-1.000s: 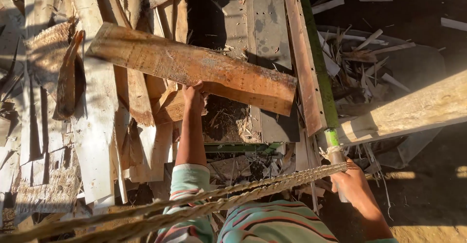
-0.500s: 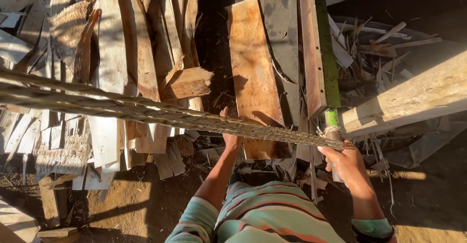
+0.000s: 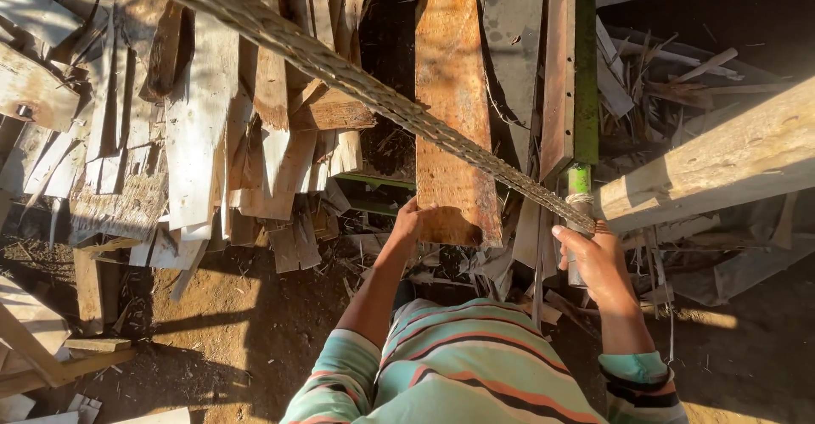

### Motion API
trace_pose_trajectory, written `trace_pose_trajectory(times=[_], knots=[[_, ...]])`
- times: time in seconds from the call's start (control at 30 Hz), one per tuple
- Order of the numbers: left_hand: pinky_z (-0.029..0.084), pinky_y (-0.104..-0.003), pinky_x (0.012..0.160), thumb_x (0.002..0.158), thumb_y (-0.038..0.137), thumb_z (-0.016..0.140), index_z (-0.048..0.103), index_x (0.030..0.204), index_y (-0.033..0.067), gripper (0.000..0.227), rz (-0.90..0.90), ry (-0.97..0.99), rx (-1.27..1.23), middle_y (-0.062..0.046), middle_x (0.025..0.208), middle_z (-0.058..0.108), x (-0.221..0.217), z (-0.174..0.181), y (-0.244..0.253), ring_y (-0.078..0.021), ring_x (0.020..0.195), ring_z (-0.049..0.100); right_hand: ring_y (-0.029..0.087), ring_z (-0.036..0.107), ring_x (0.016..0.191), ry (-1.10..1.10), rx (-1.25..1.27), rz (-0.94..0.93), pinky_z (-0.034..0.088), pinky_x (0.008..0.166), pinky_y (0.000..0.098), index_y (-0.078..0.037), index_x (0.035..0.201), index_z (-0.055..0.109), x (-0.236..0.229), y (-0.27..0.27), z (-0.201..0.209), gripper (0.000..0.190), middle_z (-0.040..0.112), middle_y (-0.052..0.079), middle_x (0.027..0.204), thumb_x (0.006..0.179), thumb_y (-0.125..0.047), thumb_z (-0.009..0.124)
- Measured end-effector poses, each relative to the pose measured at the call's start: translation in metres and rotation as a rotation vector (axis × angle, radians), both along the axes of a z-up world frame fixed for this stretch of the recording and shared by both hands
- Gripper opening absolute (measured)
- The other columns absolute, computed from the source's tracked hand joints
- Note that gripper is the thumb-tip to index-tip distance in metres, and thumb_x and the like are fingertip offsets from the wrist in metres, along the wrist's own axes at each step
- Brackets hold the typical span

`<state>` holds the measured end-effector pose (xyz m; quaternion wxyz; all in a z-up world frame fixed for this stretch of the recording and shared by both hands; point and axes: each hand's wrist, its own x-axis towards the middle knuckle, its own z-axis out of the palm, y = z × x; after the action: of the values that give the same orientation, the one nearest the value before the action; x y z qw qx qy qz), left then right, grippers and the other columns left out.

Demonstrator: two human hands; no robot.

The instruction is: Trimming and sorting thin wood veneer sheets using a mechanical cutting machine in a workshop.

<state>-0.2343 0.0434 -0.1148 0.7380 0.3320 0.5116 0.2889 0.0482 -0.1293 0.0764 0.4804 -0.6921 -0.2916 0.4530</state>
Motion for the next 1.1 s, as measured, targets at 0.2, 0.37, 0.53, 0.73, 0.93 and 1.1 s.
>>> trace_pose_trajectory(times=[0.2,0.37,0.53,0.73,0.93,1.1], knots=[[0.049,-0.055,0.102,0.095,0.016,0.069,0.054,0.143,0.004,0.051,-0.001,-0.076,-0.029,-0.015,0.129,0.067,0.001,0.019,0.008,-0.0266,0.117,0.064,0.015,0.056,0.051,0.048,0.023,0.021,0.048,0.047,0.0333,-0.005,0.089,0.059,0.002,-0.007,-0.004,0.015,0.058,0.005,0.067,0.091,-0.014,0.07],[0.057,-0.057,0.096,0.089,0.011,0.068,0.061,0.131,0.0048,0.043,0.063,-0.108,-0.075,-0.014,0.119,0.071,-0.002,0.026,0.02,-0.0279,0.111,0.069,0.014,0.056,0.052,0.062,0.039,0.016,0.048,0.047,0.0323,-0.007,0.093,0.058,0.0,-0.004,0.003,0.014,0.058,0.003,0.07,0.089,-0.013,0.07],[0.057,-0.054,0.091,0.094,0.013,0.071,0.06,0.128,0.0048,0.037,0.01,-0.018,-0.052,-0.015,0.118,0.071,0.004,0.035,0.032,-0.0278,0.107,0.069,0.014,0.056,0.053,0.07,0.045,0.0,0.048,0.047,0.0324,-0.006,0.092,0.059,-0.001,-0.003,0.006,0.014,0.058,0.004,0.07,0.089,-0.013,0.071],[0.064,-0.053,0.078,0.093,0.013,0.07,0.056,0.128,0.0033,0.039,-0.003,-0.08,-0.087,-0.016,0.115,0.07,0.011,0.042,0.038,-0.0287,0.098,0.072,0.013,0.055,0.053,0.062,0.052,0.0,0.048,0.047,0.0318,-0.007,0.089,0.059,-0.002,-0.003,0.006,0.013,0.058,0.003,0.069,0.089,-0.013,0.07],[0.052,-0.046,0.085,0.094,0.011,0.074,0.059,0.131,0.0033,0.041,-0.032,0.018,0.0,-0.013,0.116,0.073,0.013,0.005,0.048,-0.02,0.103,0.067,0.015,0.055,0.051,0.067,0.026,-0.01,0.048,0.047,0.0324,-0.005,0.088,0.059,0.0,-0.002,0.001,0.016,0.057,0.004,0.067,0.088,-0.016,0.071],[0.053,-0.034,0.082,0.089,0.008,0.079,0.068,0.119,-0.0018,0.034,-0.046,0.033,0.267,-0.01,0.107,0.075,0.021,0.007,0.054,-0.0171,0.09,0.067,0.015,0.055,0.051,0.07,0.023,-0.021,0.047,0.048,0.0323,-0.005,0.09,0.06,-0.003,-0.002,0.009,0.017,0.058,0.004,0.067,0.087,-0.017,0.071]])
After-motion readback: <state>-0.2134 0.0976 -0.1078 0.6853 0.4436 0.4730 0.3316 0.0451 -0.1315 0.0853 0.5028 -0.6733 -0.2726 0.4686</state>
